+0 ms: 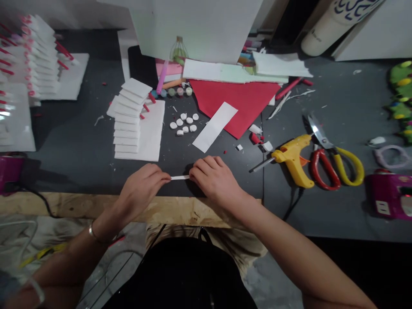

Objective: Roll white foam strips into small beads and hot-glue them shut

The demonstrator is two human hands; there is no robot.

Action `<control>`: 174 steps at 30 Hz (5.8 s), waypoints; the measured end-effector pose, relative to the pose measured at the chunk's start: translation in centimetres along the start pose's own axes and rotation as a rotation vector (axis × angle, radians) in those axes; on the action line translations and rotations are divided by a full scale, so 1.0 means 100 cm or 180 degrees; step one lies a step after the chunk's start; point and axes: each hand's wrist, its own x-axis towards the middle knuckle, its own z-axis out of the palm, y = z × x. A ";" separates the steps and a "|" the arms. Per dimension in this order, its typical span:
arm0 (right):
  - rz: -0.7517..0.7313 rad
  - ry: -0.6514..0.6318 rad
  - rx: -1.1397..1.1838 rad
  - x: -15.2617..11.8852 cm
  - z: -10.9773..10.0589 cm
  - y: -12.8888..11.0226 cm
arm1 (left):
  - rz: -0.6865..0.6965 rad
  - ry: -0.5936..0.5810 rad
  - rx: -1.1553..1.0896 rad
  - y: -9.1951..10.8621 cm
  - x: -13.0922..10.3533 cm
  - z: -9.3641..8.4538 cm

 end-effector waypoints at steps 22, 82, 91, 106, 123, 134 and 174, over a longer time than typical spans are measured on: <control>0.0803 -0.0154 0.0621 0.014 -0.011 -0.001 | -0.1014 -0.0394 -0.0188 0.007 0.013 0.001; 0.1139 0.0182 0.0476 -0.013 -0.013 0.026 | -0.0616 -0.0115 0.0052 0.042 0.033 0.010; 0.0914 0.0394 0.0663 -0.011 -0.011 0.029 | -0.0145 -0.0042 0.0245 0.051 0.054 0.017; 0.2060 0.1122 0.3619 0.035 -0.029 0.046 | -0.1625 -0.0044 -0.4025 0.044 0.120 0.008; 0.2185 0.1379 0.4870 0.034 -0.015 0.047 | -0.1615 -0.0006 -0.4002 0.035 0.118 0.017; 0.2314 0.2023 0.4829 0.035 -0.011 0.045 | -0.1244 0.0595 -0.2858 0.041 0.114 0.015; 0.1903 0.1825 0.4806 0.029 -0.023 0.053 | -0.1276 0.0719 -0.2989 0.042 0.111 -0.002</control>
